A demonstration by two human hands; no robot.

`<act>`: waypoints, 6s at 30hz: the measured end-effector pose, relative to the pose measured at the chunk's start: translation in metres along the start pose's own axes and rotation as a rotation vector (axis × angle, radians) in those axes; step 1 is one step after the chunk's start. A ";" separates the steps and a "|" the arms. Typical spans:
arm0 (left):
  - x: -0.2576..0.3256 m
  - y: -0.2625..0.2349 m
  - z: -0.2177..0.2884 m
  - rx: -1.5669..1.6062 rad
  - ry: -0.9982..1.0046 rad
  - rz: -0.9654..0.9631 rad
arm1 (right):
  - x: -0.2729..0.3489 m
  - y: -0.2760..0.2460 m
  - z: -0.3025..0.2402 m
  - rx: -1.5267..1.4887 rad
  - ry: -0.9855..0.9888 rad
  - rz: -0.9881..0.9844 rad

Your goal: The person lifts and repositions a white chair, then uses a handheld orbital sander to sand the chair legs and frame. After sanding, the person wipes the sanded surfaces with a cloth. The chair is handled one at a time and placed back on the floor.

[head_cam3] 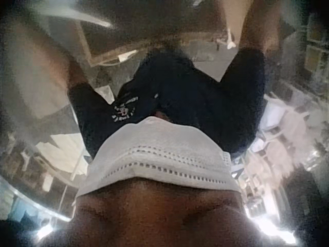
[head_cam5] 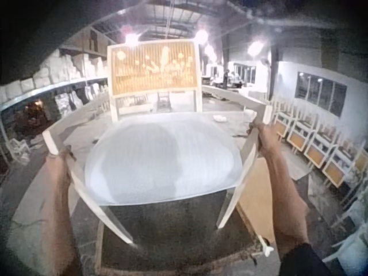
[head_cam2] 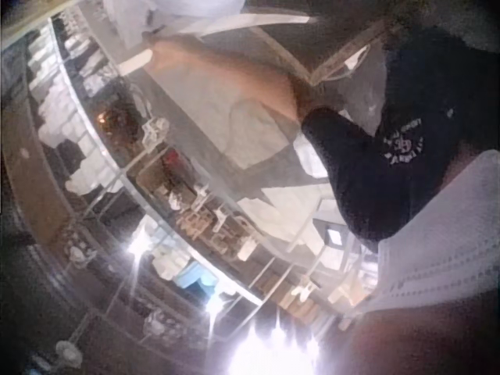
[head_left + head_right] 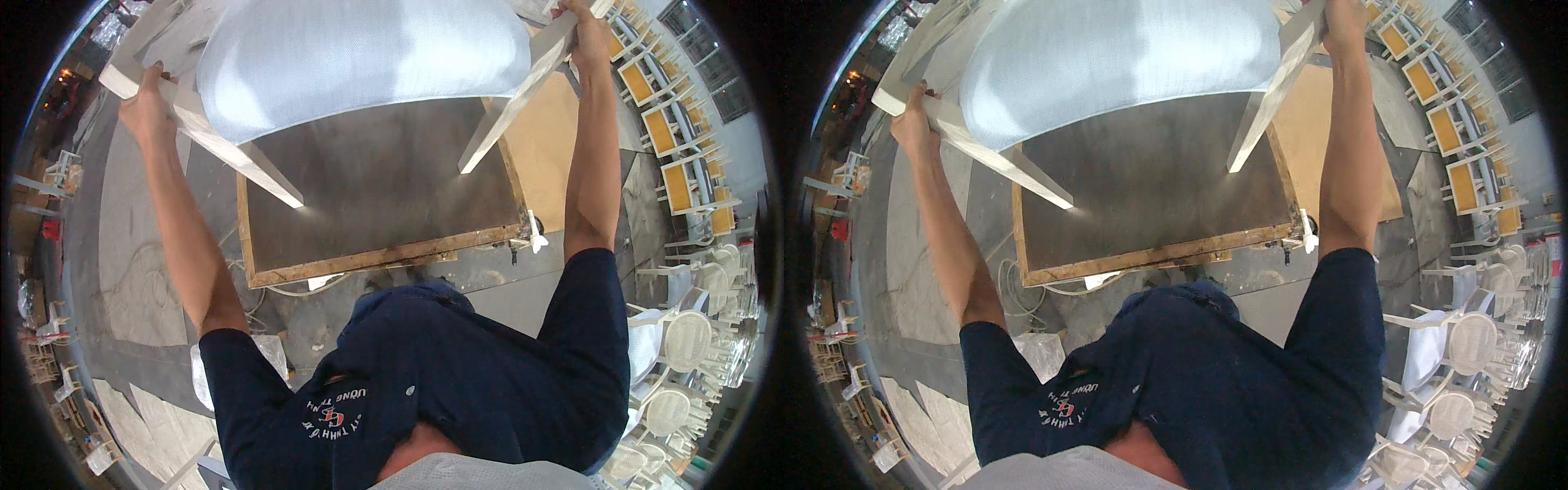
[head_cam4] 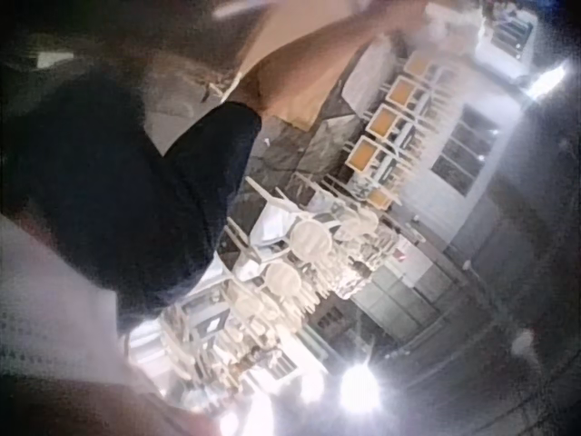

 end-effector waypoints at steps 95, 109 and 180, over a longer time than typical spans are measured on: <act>0.192 0.079 -0.195 -0.360 0.018 0.272 | 0.031 -0.001 0.516 0.408 0.132 0.109; 0.217 0.115 -0.182 -0.476 0.007 0.361 | -0.006 0.005 0.552 0.166 -0.019 -0.022; 0.211 -0.013 -0.188 -0.207 -0.027 0.213 | 0.109 -0.037 0.454 0.377 0.313 0.035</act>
Point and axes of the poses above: each hand's wrist, its own x-axis away from the middle knuckle, its own y-axis out of the palm, z = x × y, the point moved 2 cm from there along -x, towards the middle knuckle
